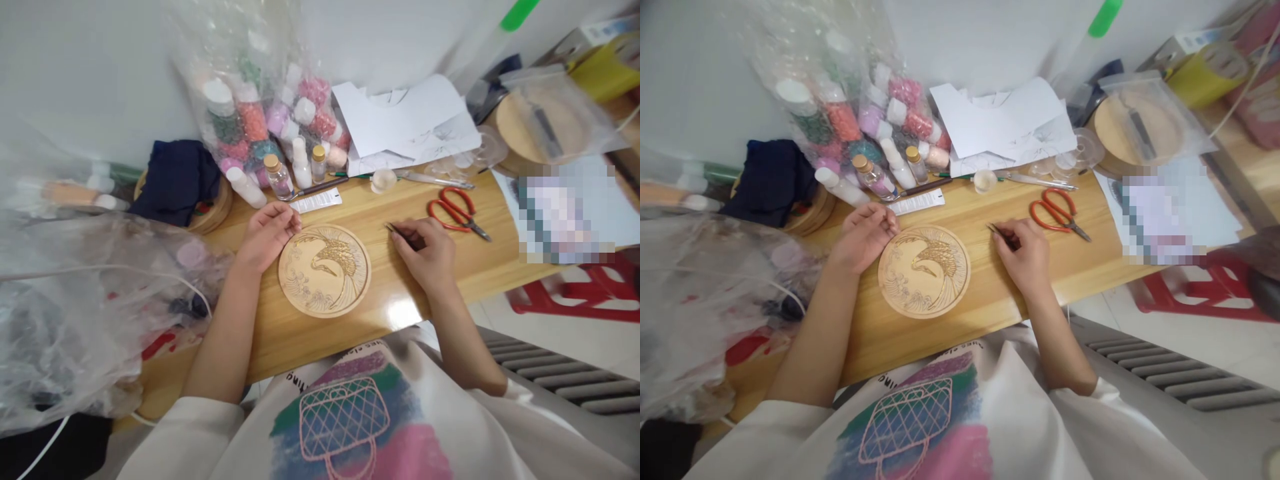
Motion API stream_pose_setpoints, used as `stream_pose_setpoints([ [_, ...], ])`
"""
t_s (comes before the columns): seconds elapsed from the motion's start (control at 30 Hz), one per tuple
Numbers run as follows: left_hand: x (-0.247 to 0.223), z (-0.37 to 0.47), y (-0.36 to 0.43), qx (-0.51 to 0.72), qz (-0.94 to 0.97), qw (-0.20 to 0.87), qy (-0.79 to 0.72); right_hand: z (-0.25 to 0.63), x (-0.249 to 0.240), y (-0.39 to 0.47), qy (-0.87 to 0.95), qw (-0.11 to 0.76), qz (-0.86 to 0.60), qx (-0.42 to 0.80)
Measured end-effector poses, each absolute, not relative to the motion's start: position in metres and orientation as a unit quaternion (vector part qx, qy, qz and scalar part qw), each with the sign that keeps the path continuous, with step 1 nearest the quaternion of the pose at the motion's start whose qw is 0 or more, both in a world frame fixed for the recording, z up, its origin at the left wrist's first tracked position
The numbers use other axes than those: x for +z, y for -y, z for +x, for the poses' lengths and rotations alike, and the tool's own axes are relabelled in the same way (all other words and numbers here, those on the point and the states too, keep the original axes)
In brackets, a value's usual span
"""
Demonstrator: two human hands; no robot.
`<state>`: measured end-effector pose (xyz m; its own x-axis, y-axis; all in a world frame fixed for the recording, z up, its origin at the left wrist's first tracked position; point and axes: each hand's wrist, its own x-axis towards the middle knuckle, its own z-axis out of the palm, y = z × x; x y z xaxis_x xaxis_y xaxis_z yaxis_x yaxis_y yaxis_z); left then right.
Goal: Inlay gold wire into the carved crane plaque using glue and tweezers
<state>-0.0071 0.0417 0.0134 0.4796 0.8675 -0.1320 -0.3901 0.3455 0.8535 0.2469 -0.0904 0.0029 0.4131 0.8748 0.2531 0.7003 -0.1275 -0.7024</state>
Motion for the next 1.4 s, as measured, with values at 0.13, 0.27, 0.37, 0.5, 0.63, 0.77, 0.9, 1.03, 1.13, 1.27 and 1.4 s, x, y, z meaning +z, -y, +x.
stream_pose_setpoints([
  [0.13,0.0135,-0.0068,-0.0415,0.413,0.398,0.764,-0.296,0.2465,0.0021,0.0903,0.529,0.395,-0.743,0.114],
  [0.27,0.0151,-0.0066,-0.0419,0.414,0.391,0.773,-0.28,0.2473,0.0008,0.0902,0.531,0.397,-0.74,0.113],
  [0.37,0.0167,-0.0066,-0.0422,0.41,0.381,0.779,-0.283,0.2479,0.0011,0.0903,0.534,0.394,-0.739,0.115],
  [0.5,0.0191,-0.0063,-0.0419,0.407,0.375,0.778,-0.297,0.2479,0.0028,0.0901,0.541,0.382,-0.741,0.112],
  [0.63,0.0206,-0.0057,-0.0415,0.403,0.366,0.774,-0.323,0.2473,0.0049,0.0897,0.552,0.366,-0.743,0.1],
  [0.77,0.0207,-0.0058,-0.0414,0.402,0.351,0.78,-0.327,0.2468,0.0061,0.0893,0.561,0.363,-0.737,0.096],
  [0.9,0.02,-0.0068,-0.0415,0.401,0.348,0.784,-0.32,0.2463,0.0061,0.0889,0.561,0.36,-0.739,0.101],
  [1.03,0.0193,-0.0079,-0.0414,0.4,0.359,0.782,-0.317,0.2468,0.0041,0.0882,0.56,0.367,-0.735,0.103],
  [1.13,0.0194,-0.0084,-0.0412,0.401,0.367,0.776,-0.318,0.2473,0.0017,0.0879,0.561,0.37,-0.734,0.099],
  [1.27,0.0195,-0.0079,-0.0405,0.405,0.363,0.778,-0.314,0.2474,0.0005,0.0879,0.566,0.368,-0.73,0.104],
  [1.4,0.0165,-0.0082,-0.0399,0.41,0.341,0.789,-0.307,0.2476,0.0012,0.0884,0.571,0.355,-0.734,0.098],
])
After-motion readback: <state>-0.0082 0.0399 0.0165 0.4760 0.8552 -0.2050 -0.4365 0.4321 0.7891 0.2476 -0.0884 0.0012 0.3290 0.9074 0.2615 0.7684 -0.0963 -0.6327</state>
